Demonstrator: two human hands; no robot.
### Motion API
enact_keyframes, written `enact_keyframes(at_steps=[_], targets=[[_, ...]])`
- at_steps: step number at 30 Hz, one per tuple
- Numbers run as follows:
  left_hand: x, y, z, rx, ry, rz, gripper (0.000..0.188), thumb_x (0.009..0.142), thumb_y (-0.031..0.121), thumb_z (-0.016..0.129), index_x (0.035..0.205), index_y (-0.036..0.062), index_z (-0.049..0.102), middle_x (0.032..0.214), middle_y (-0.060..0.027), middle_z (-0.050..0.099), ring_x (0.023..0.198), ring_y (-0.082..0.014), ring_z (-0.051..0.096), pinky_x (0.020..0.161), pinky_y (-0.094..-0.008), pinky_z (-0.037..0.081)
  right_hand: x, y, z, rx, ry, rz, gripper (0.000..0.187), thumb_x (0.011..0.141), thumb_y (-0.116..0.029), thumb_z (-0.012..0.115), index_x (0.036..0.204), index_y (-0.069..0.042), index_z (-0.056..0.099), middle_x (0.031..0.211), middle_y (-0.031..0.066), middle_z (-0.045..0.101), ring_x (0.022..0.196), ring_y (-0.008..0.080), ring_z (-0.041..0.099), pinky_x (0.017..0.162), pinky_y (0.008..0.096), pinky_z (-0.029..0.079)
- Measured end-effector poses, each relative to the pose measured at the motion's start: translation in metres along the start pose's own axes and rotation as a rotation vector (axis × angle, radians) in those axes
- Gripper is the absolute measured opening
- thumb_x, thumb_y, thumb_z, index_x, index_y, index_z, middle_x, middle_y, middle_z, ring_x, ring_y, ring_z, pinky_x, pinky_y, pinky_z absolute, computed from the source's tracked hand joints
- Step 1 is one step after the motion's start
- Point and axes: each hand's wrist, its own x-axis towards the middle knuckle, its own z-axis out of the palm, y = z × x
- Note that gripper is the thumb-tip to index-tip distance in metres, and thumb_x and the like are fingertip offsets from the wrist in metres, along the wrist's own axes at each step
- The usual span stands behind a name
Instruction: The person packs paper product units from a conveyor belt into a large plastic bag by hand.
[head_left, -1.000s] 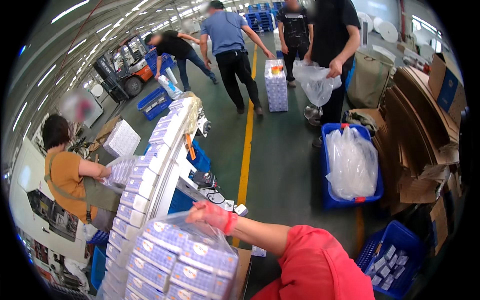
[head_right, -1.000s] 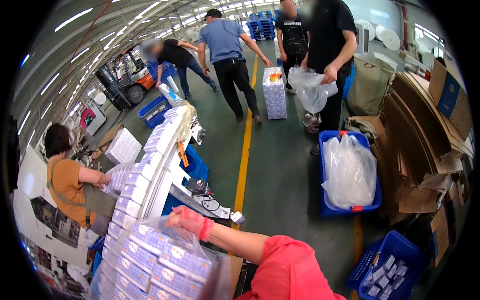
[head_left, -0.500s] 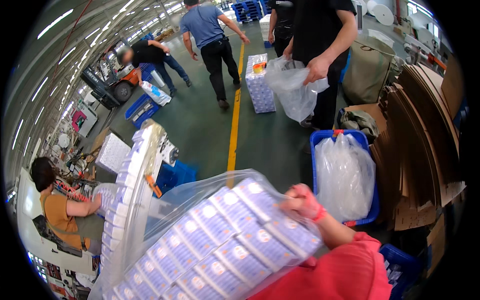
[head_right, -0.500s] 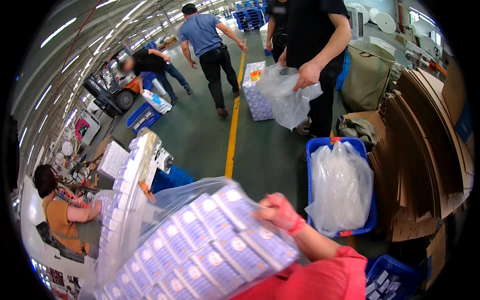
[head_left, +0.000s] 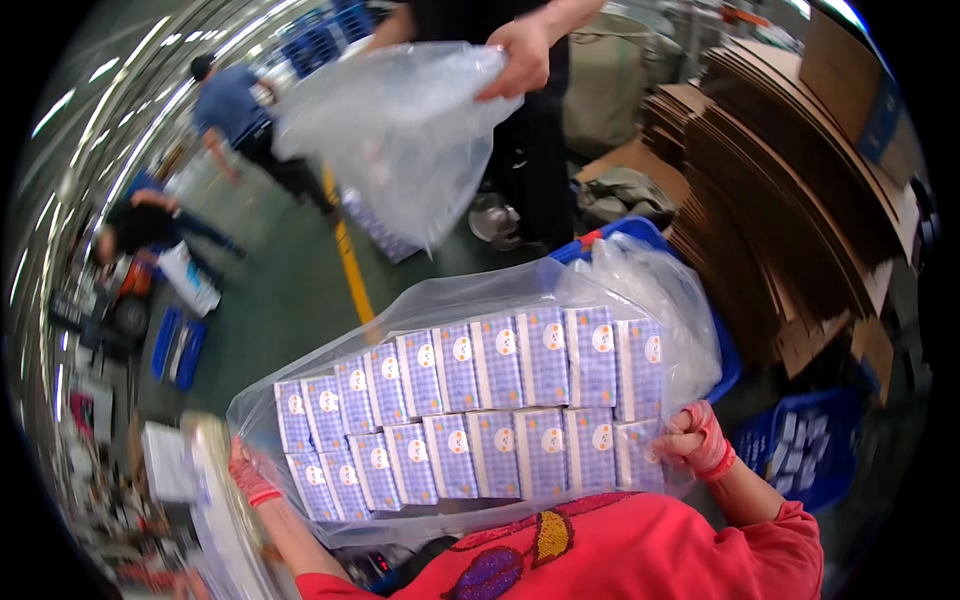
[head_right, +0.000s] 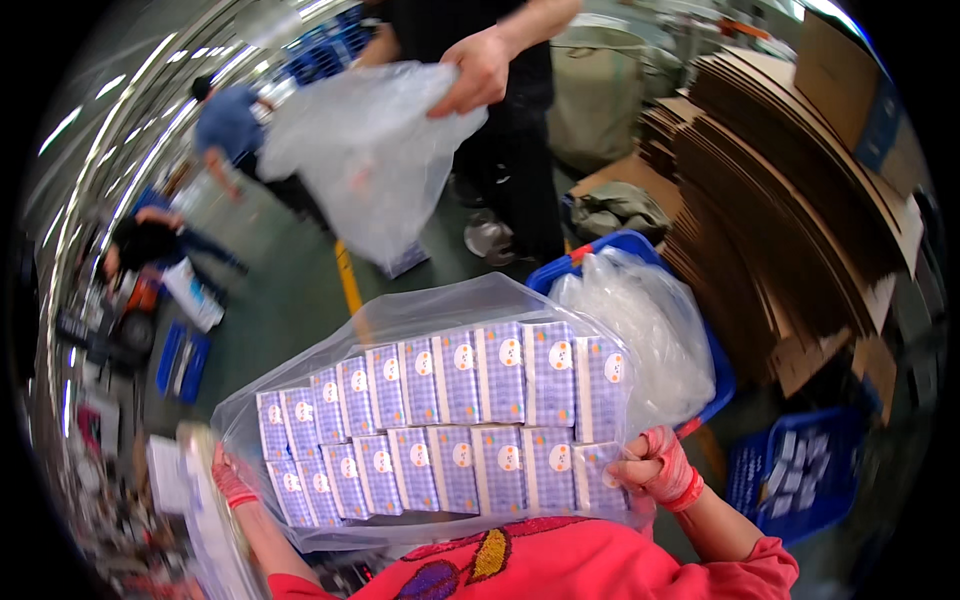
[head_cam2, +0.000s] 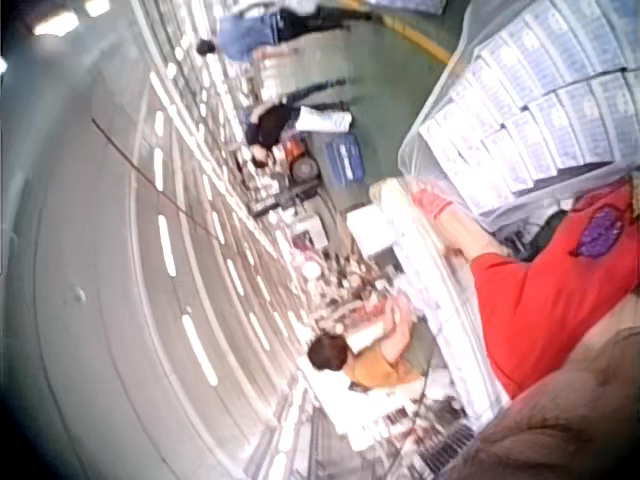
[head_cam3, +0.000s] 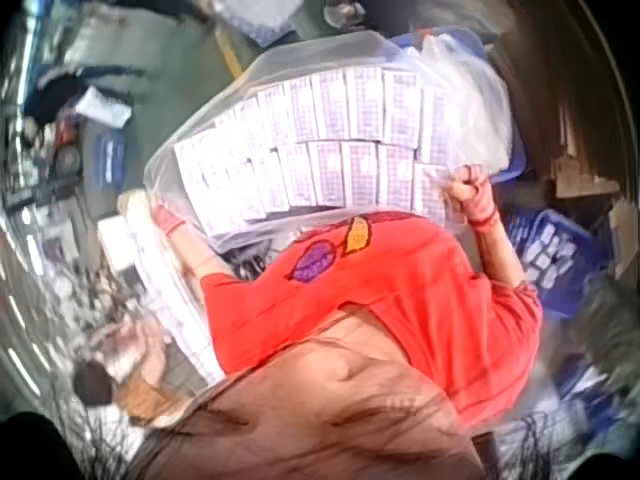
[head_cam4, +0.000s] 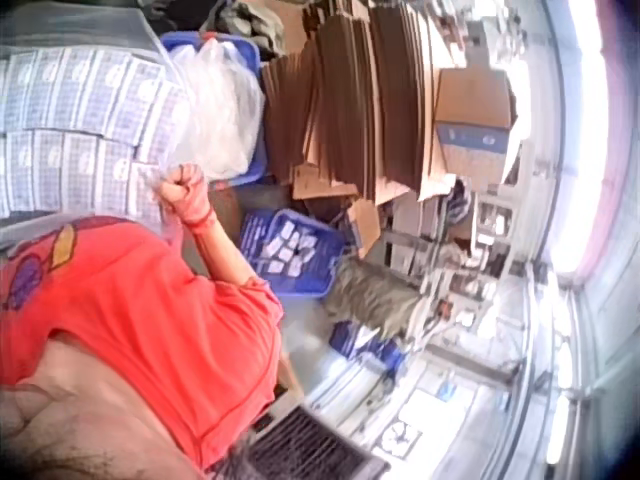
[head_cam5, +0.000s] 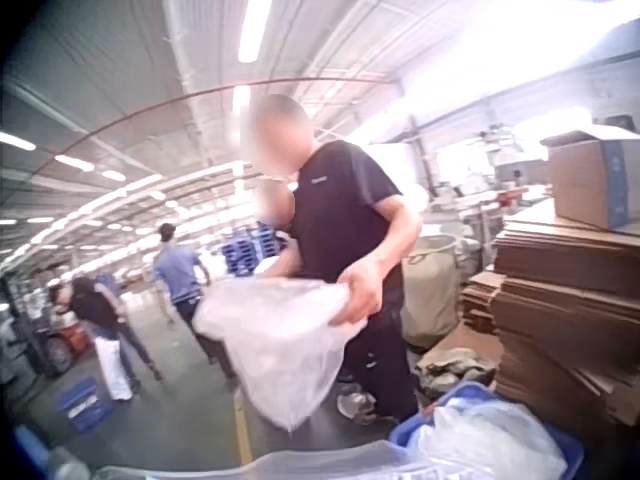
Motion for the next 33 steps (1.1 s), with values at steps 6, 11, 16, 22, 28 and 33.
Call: enact_keyframes(at_steps=[6, 11, 16, 22, 28, 33], targets=[[0.144, -0.056, 0.051, 0.409, -0.119, 0.167, 0.036, 0.08, 0.03, 0.053, 0.053, 0.0173, 0.032, 0.046, 0.0029, 0.031, 0.039, -0.009, 0.029, 0.039, -0.0243, 0.023, -0.078, 0.046, 0.053, -0.105, 0.321, 0.003, 0.027, 0.062, -0.004, 0.06, 0.039, -0.002, 0.044, 0.039, -0.0009, 0.041, 0.035, 0.0059, 0.034, 0.036, 0.0219, 0.025], [0.206, -0.147, 0.122, 0.431, -0.316, 0.01, 0.023, 0.079, 0.031, 0.052, 0.072, 0.0149, 0.038, 0.066, -0.0006, 0.038, 0.057, -0.0132, 0.036, 0.054, -0.0287, 0.029, -0.068, 0.104, 0.099, 0.134, 0.69, 0.111, 0.032, 0.066, -0.007, 0.057, 0.039, -0.006, 0.04, 0.036, 0.0005, 0.039, 0.032, 0.008, 0.036, 0.033, 0.0229, 0.026], [0.181, -0.24, 0.163, 0.119, -0.488, -0.23, 0.025, 0.079, 0.032, 0.052, 0.092, 0.0125, 0.043, 0.086, -0.004, 0.045, 0.074, -0.0175, 0.043, 0.069, -0.0331, 0.035, 0.018, 0.247, 0.092, -0.274, 0.808, 0.275, 0.021, 0.066, -0.005, 0.053, 0.046, -0.009, 0.047, 0.055, 0.0038, 0.054, 0.05, 0.0119, 0.052, 0.043, 0.0265, 0.037], [0.194, -0.164, 0.151, 0.376, -0.519, -0.403, 0.046, 0.077, 0.041, 0.052, 0.112, 0.0109, 0.047, 0.104, -0.004, 0.052, 0.09, -0.0207, 0.051, 0.076, -0.0389, 0.042, 0.076, 0.329, 0.087, -0.856, 0.594, 0.509, 0.018, 0.069, -0.02, 0.048, 0.061, -0.006, 0.057, 0.069, 0.0137, 0.059, 0.066, 0.0271, 0.058, 0.06, 0.0366, 0.046], [0.205, 0.024, 0.274, 0.814, -0.654, 0.018, 0.067, 0.072, 0.054, 0.052, 0.122, 0.0111, 0.038, 0.111, -0.0053, 0.048, 0.097, -0.0207, 0.046, 0.078, -0.0448, 0.034, 0.067, 0.194, -0.039, -0.363, 1.338, 0.417, 0.019, 0.084, -0.021, 0.045, 0.082, -0.005, 0.055, 0.078, 0.0066, 0.061, 0.064, 0.0192, 0.057, 0.057, 0.0317, 0.045], [0.111, 0.01, 0.307, 1.052, -0.836, -0.093, 0.094, 0.068, 0.039, 0.067, 0.134, 0.0147, 0.004, 0.124, -0.0108, 0.039, 0.112, -0.026, 0.039, 0.086, -0.0522, 0.032, 0.029, -0.017, -0.035, 0.183, 0.887, -0.368, 0.038, 0.088, -0.031, 0.038, 0.11, -0.002, 0.049, 0.095, 0.0088, 0.056, 0.081, 0.0147, 0.053, 0.075, 0.0258, 0.041]])
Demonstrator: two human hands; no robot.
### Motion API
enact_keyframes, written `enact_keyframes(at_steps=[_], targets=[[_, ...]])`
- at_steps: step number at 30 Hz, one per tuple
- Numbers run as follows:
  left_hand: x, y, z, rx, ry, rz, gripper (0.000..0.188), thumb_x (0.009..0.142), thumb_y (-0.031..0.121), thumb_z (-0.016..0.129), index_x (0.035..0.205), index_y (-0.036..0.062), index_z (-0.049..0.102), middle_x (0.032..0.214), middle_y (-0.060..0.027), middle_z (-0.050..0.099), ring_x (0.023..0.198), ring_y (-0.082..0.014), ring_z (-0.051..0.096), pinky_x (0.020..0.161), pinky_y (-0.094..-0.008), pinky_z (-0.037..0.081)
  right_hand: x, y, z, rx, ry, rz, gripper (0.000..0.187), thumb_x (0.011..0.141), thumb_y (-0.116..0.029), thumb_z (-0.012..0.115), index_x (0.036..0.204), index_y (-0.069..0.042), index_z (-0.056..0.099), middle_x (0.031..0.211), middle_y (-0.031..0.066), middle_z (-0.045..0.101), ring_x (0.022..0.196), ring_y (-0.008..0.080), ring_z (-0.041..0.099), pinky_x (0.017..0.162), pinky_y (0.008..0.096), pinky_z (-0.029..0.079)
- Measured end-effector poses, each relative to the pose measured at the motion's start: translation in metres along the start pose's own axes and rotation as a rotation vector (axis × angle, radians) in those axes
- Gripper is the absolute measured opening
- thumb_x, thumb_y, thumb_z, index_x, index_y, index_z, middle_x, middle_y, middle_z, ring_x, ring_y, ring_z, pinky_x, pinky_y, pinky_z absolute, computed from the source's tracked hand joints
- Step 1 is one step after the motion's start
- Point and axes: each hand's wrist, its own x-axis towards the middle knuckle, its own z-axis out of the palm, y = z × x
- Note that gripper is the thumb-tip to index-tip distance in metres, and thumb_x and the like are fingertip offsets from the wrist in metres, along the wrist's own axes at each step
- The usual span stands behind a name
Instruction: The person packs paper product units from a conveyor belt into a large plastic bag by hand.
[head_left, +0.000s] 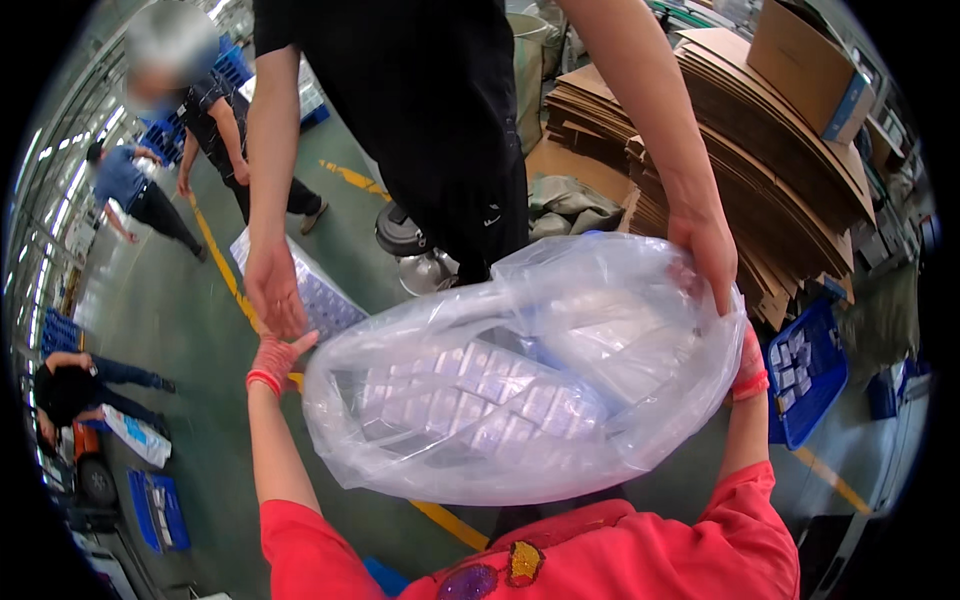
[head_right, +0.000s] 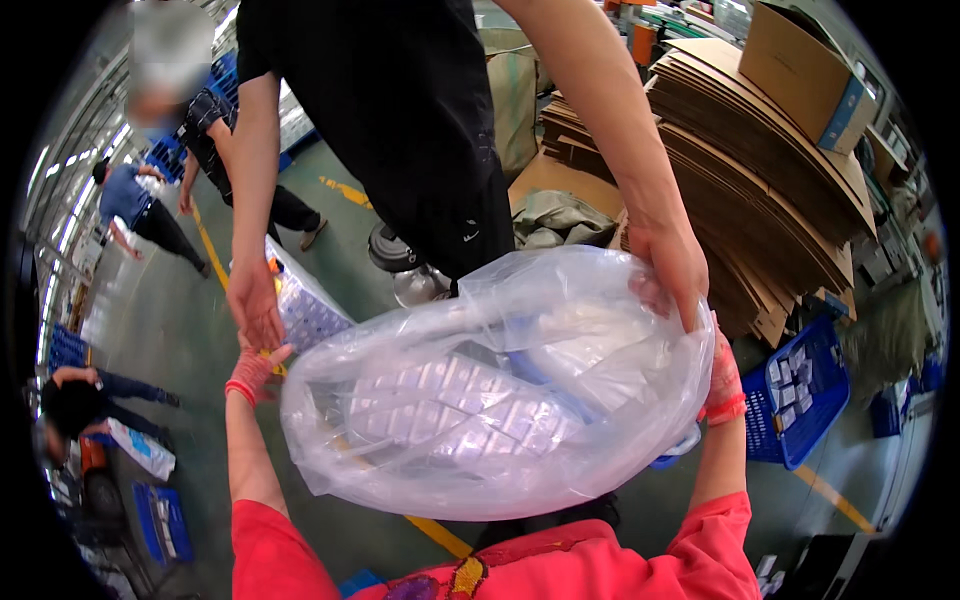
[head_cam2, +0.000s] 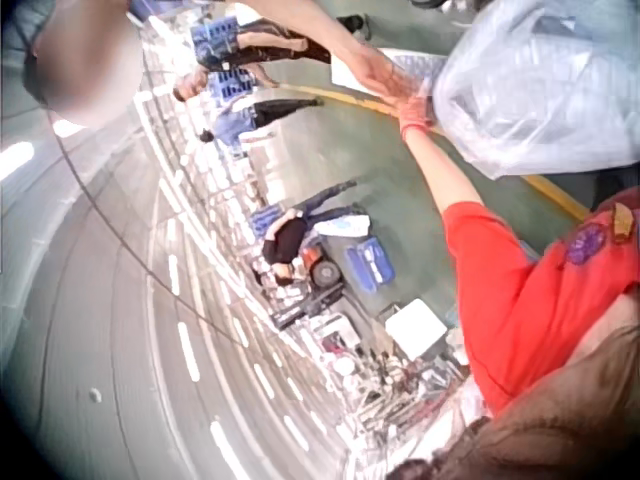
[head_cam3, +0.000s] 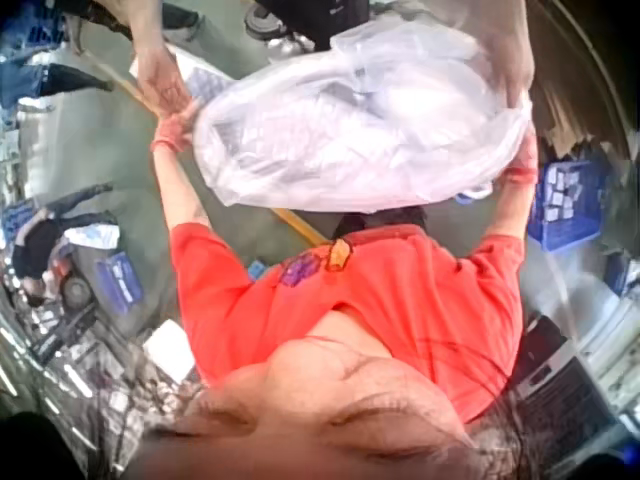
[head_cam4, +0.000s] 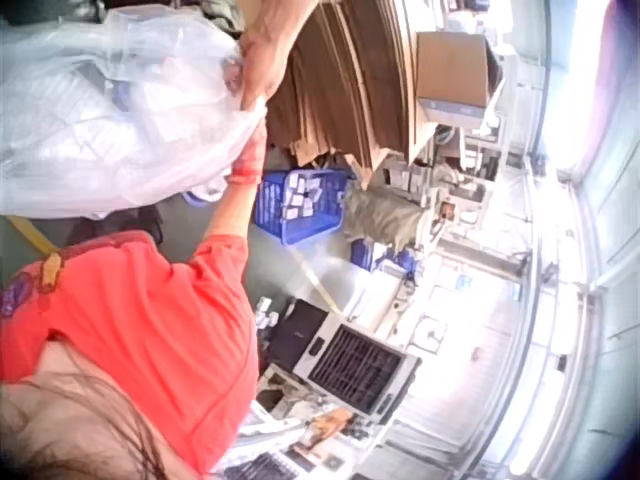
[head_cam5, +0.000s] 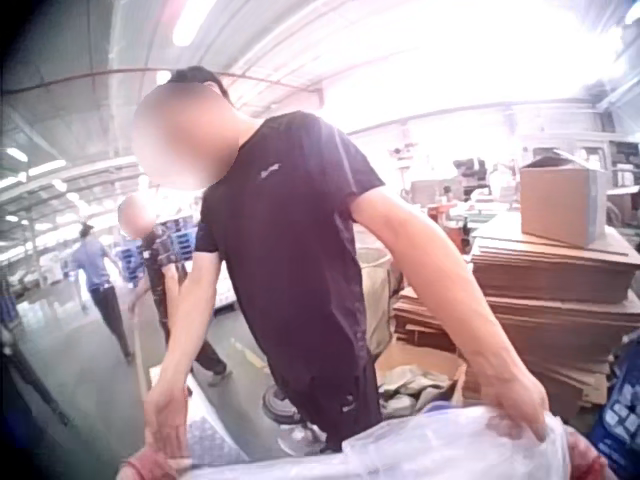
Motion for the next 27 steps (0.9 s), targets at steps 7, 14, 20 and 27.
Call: enact_keyframes(at_steps=[7, 14, 20, 27], targets=[[-0.002, -0.248, 0.119, 0.24, -0.009, -0.186, 0.113, 0.06, 0.048, 0.069, 0.131, -0.0042, -0.001, 0.132, -0.0201, 0.026, 0.121, -0.0261, 0.029, 0.1, -0.0291, 0.024, -0.032, -0.033, 0.049, -0.014, -0.308, -0.041, 0.065, 0.07, -0.015, 0.065, 0.123, -0.005, 0.028, 0.106, 0.0114, 0.052, 0.091, 0.018, 0.051, 0.08, 0.0286, 0.042], [-0.11, -0.243, 0.368, 0.295, 0.36, -0.511, 0.101, 0.061, 0.053, 0.065, 0.133, 0.0056, 0.012, 0.131, -0.0193, 0.029, 0.121, -0.0291, 0.03, 0.099, -0.0292, 0.025, -0.035, 0.014, -0.016, -0.19, -0.509, 0.269, 0.047, 0.063, -0.007, 0.054, 0.109, -0.003, 0.047, 0.093, 0.005, 0.055, 0.084, 0.0161, 0.053, 0.074, 0.0276, 0.042], [-0.203, -0.202, 0.387, 0.082, -0.138, -0.001, 0.079, 0.068, 0.048, 0.06, 0.128, 0.0057, 0.03, 0.13, -0.0156, 0.032, 0.119, -0.027, 0.032, 0.099, -0.0304, 0.026, -0.059, -0.047, -0.016, -0.69, -1.285, 0.042, 0.042, 0.065, -0.009, 0.051, 0.106, 0.0, 0.049, 0.081, 0.0126, 0.057, 0.071, 0.0252, 0.054, 0.068, 0.0309, 0.043], [-0.245, -0.308, 0.459, 0.177, 0.406, -0.035, 0.054, 0.078, 0.018, 0.045, 0.128, 0.005, 0.031, 0.129, -0.0141, 0.034, 0.115, -0.0261, 0.039, 0.099, -0.0307, 0.026, -0.145, -0.109, 0.098, -1.055, -2.434, -0.25, 0.066, 0.063, -0.006, 0.054, 0.126, -0.003, 0.033, 0.09, 0.018, 0.056, 0.082, 0.0339, 0.054, 0.074, 0.0307, 0.043]])
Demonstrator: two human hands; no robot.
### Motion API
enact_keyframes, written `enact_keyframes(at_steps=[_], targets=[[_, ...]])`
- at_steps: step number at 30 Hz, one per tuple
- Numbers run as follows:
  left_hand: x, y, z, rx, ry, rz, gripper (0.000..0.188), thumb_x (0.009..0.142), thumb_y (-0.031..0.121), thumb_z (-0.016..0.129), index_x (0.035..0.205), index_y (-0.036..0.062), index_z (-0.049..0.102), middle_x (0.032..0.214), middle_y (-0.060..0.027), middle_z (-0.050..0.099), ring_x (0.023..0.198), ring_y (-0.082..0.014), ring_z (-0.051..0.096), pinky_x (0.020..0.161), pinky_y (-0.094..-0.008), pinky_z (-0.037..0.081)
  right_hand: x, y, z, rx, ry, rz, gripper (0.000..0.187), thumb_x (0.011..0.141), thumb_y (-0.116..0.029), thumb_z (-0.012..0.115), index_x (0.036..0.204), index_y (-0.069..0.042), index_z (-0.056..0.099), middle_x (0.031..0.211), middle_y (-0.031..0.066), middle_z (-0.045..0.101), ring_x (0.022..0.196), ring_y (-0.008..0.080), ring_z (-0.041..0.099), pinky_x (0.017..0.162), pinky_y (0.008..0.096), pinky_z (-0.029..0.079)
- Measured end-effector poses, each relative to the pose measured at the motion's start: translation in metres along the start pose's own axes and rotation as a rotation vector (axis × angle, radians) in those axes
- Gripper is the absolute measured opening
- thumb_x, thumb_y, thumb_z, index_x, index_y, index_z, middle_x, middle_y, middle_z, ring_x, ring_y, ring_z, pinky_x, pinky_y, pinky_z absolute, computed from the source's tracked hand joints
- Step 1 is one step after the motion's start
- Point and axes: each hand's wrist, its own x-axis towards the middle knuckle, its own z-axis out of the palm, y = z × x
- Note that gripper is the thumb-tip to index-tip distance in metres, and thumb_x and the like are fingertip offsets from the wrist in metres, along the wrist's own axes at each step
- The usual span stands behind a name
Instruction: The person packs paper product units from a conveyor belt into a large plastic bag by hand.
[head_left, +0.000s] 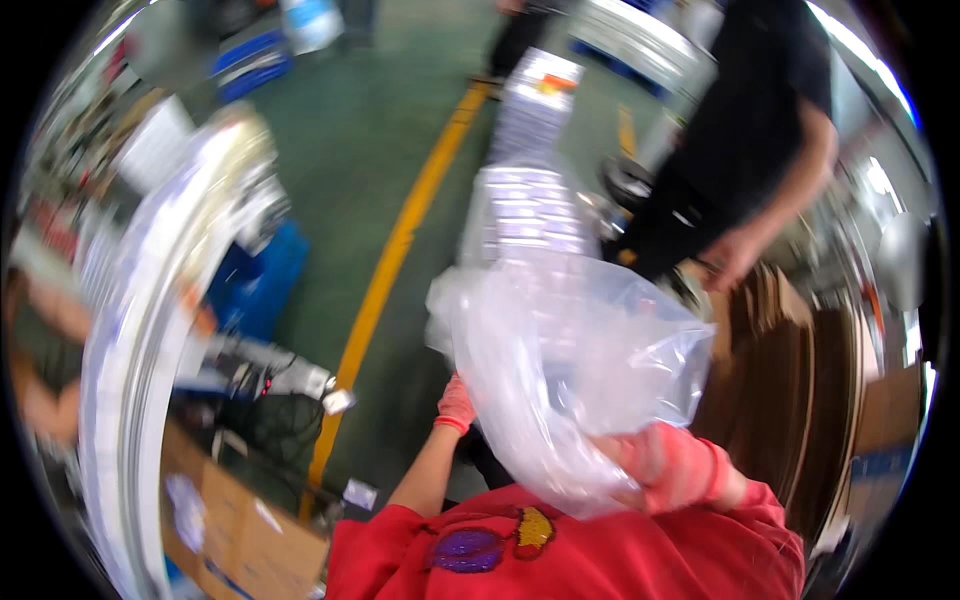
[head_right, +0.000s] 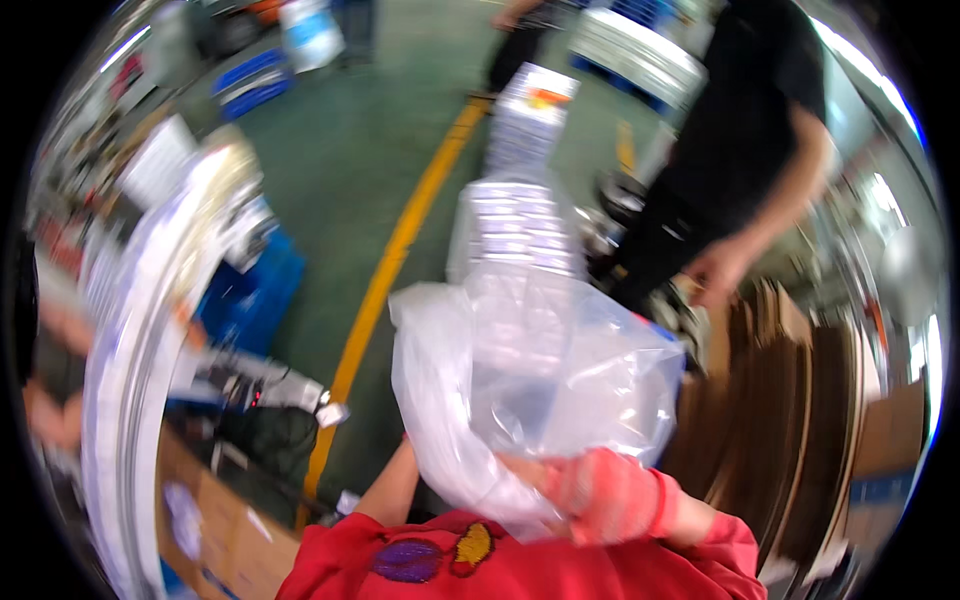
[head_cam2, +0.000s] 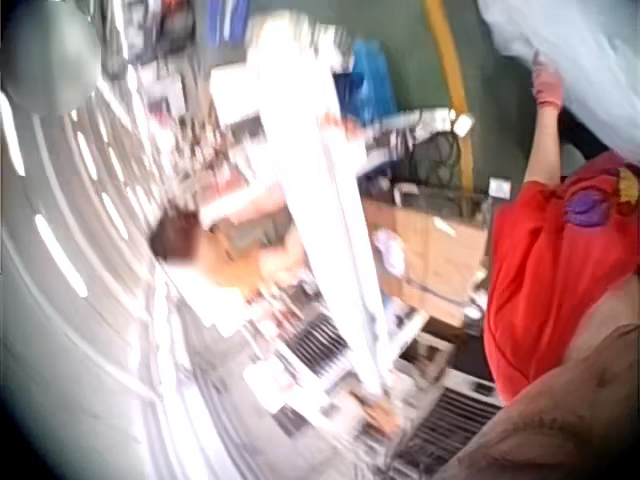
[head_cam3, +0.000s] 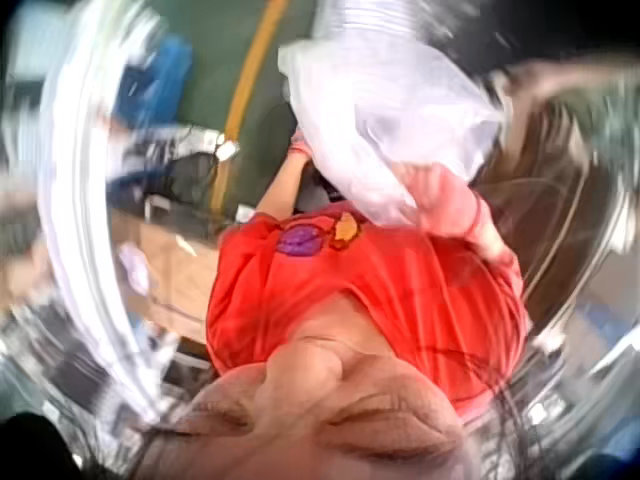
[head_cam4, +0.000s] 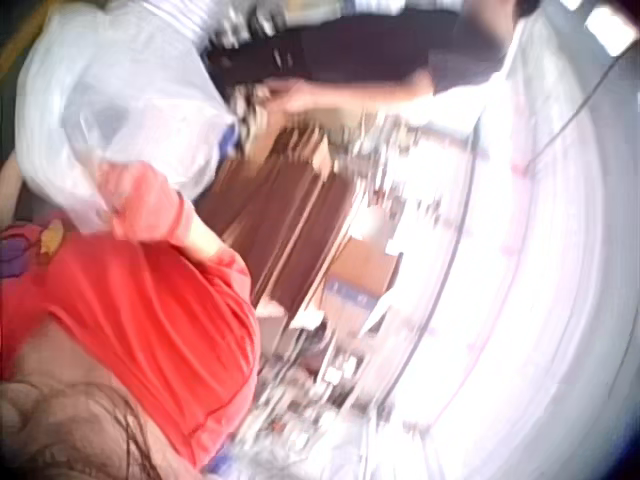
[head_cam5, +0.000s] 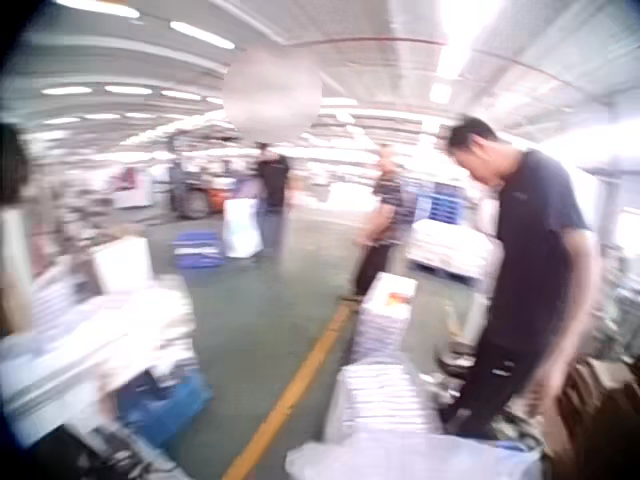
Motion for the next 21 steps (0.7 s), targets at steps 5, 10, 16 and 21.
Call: enact_keyframes(at_steps=[5, 10, 16, 21], targets=[[-0.067, -0.003, -0.009, -0.9, 0.769, -0.366, 0.063, 0.081, 0.024, 0.049, 0.132, 0.007, 0.016, 0.132, -0.0138, 0.03, 0.118, -0.0245, 0.033, 0.1, -0.0317, 0.024, 0.031, -0.044, 0.02, -0.33, -0.278, -0.095, 0.061, 0.063, -0.007, 0.054, 0.122, -0.001, 0.037, 0.089, 0.0171, 0.057, 0.08, 0.0319, 0.054, 0.073, 0.0313, 0.044], [-0.202, -0.038, -0.003, -1.17, 0.893, -0.486, 0.088, 0.068, 0.021, 0.068, 0.134, 0.0083, 0.01, 0.135, -0.0163, 0.02, 0.124, -0.0246, 0.023, 0.102, -0.0309, 0.02, 0.064, -0.096, 0.056, -0.536, -0.272, -0.161, 0.056, 0.064, -0.007, 0.054, 0.117, 0.0, 0.04, 0.089, 0.0161, 0.057, 0.077, 0.0299, 0.055, 0.071, 0.0319, 0.045], [-0.387, -0.037, 0.002, -0.848, 1.267, -0.672, 0.104, 0.053, 0.035, 0.078, 0.132, 0.0078, 0.016, 0.131, -0.0178, 0.027, 0.12, -0.0258, 0.031, 0.099, -0.0323, 0.026, 0.094, -0.127, 0.072, -0.471, -0.062, -0.294, 0.049, 0.064, -0.008, 0.054, 0.112, 0.002, 0.044, 0.088, 0.015, 0.058, 0.075, 0.0275, 0.056, 0.07, 0.0326, 0.046], [-0.457, -0.055, -0.021, -1.094, 1.309, -0.848, 0.043, 0.072, 0.034, 0.063, 0.101, 0.0039, 0.055, 0.09, -0.0088, 0.061, 0.081, -0.0157, 0.056, 0.076, -0.0284, 0.043, 0.138, -0.163, 0.063, -0.09, 0.233, -0.566, 0.045, 0.064, -0.008, 0.054, 0.107, 0.003, 0.048, 0.087, 0.0141, 0.058, 0.073, 0.0254, 0.056, 0.069, 0.0332, 0.047]])
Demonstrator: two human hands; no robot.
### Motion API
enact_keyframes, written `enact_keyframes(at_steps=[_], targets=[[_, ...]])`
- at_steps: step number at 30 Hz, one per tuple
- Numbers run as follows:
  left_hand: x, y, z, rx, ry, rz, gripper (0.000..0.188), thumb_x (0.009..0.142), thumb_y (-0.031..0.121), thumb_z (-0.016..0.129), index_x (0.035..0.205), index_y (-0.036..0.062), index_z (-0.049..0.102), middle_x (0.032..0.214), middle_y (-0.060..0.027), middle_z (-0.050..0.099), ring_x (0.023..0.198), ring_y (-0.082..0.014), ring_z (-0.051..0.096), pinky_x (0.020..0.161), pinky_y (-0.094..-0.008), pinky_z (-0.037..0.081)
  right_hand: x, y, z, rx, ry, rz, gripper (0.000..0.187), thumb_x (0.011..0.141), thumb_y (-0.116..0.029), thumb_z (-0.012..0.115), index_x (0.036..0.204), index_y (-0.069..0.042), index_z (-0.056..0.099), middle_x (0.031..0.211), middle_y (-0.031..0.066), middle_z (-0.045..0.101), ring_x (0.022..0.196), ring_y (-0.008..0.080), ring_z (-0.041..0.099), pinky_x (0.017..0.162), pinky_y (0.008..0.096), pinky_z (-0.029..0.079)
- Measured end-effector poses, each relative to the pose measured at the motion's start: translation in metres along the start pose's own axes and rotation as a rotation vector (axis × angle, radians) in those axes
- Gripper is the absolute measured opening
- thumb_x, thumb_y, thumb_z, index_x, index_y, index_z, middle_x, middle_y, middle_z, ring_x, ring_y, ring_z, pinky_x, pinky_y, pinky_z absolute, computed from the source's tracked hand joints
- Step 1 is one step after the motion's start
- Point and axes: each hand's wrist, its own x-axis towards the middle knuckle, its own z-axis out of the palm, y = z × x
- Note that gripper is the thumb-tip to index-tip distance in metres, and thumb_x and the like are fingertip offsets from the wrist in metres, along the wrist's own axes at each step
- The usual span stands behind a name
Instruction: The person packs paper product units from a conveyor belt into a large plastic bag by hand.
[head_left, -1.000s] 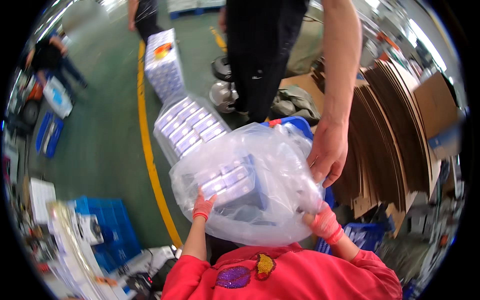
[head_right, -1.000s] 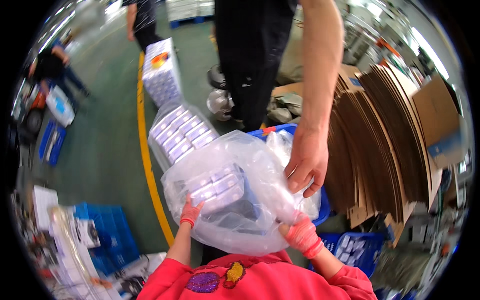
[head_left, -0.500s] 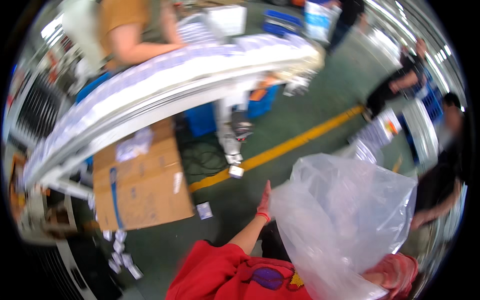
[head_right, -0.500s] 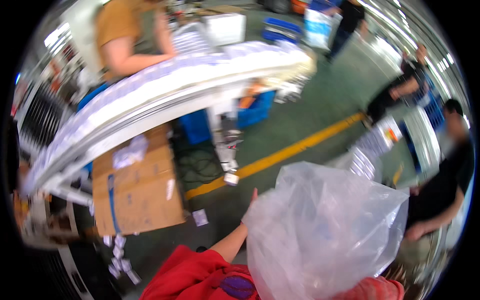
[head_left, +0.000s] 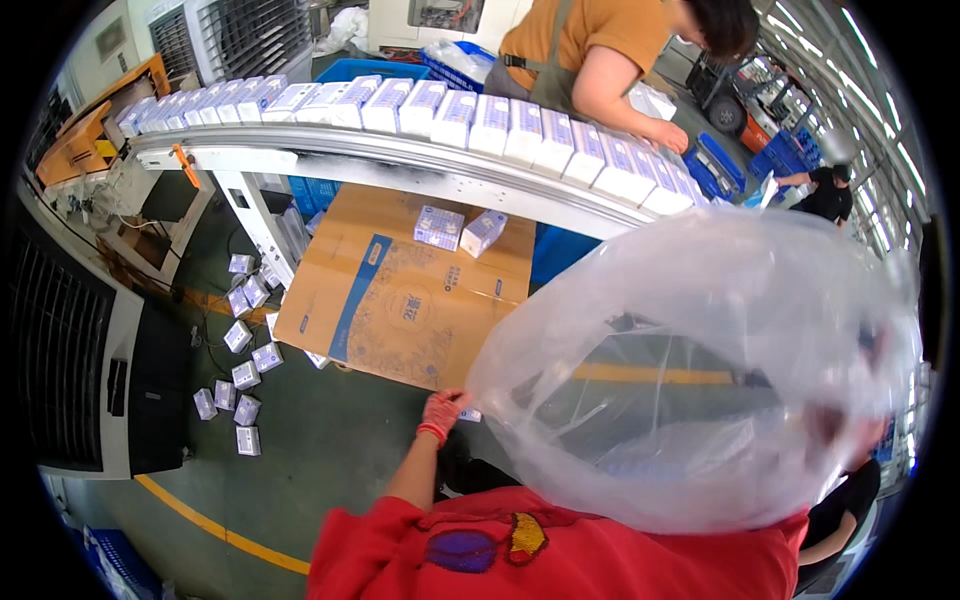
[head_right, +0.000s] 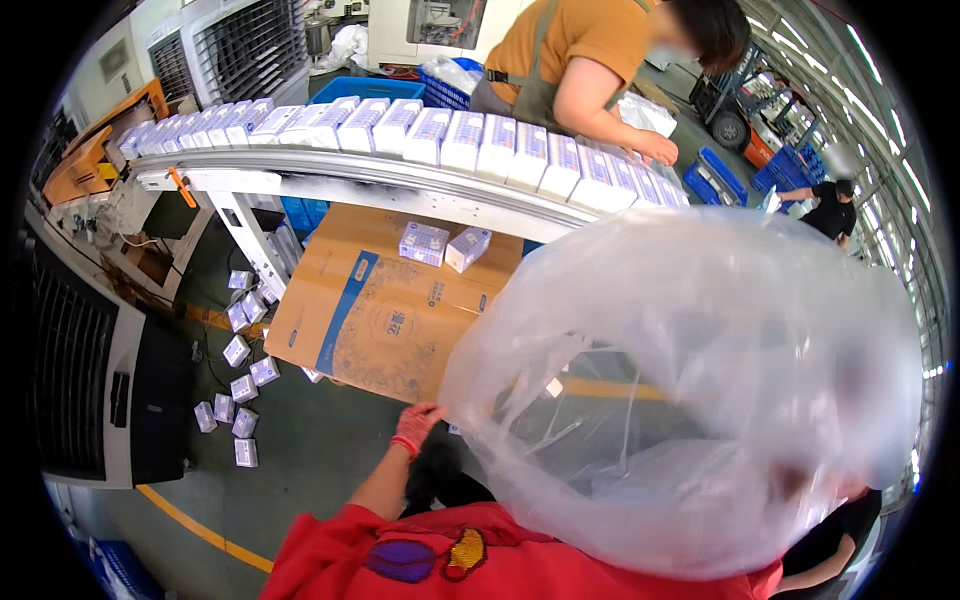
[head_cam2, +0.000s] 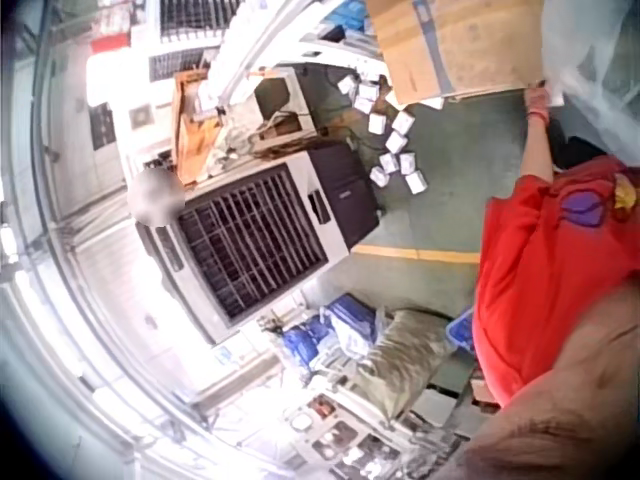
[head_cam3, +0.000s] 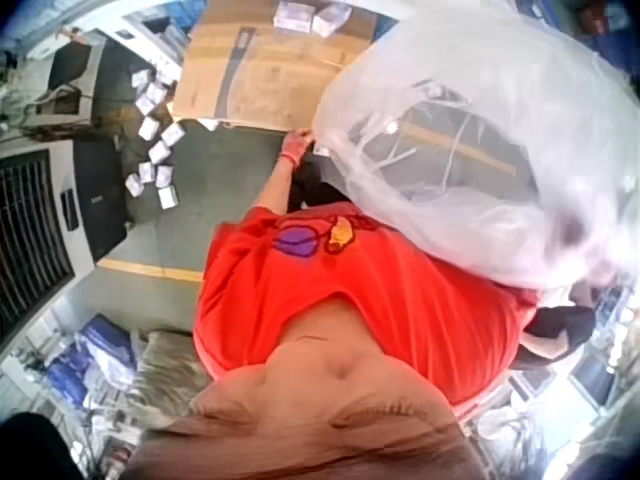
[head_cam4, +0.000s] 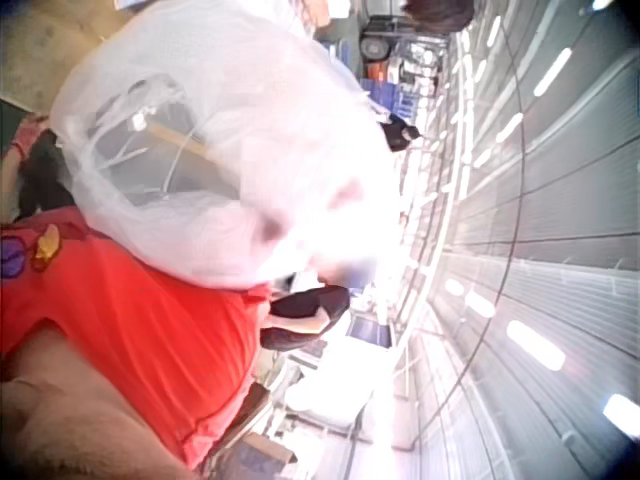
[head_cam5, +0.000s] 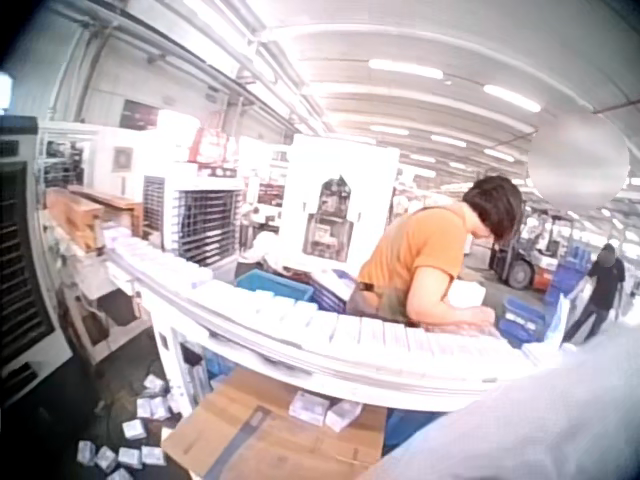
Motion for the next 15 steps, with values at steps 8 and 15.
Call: enact_keyframes(at_steps=[8, 15], targets=[[0.03, 0.11, -0.223, 0.422, 0.866, 0.14, 0.02, 0.081, 0.022, 0.047, 0.08, 0.0021, 0.049, 0.07, -0.0133, 0.051, 0.066, -0.024, 0.05, 0.062, -0.0351, 0.039, 0.137, 0.001, 0.119, 0.802, -0.049, -0.231, 0.037, 0.061, -0.009, 0.056, 0.095, 0.005, 0.054, 0.082, 0.013, 0.059, 0.069, 0.0229, 0.057, 0.066, 0.034, 0.049], [0.048, 0.237, -0.337, 0.926, 0.975, 0.043, 0.021, 0.074, 0.023, 0.049, 0.079, 0.0024, 0.05, 0.077, -0.018, 0.056, 0.073, -0.0363, 0.053, 0.066, -0.0419, 0.041, 0.159, 0.071, 0.32, 1.205, -0.203, 0.435, 0.047, 0.06, -0.01, 0.056, 0.106, 0.0, 0.051, 0.089, 0.0109, 0.059, 0.075, 0.0215, 0.058, 0.067, 0.0306, 0.049]])
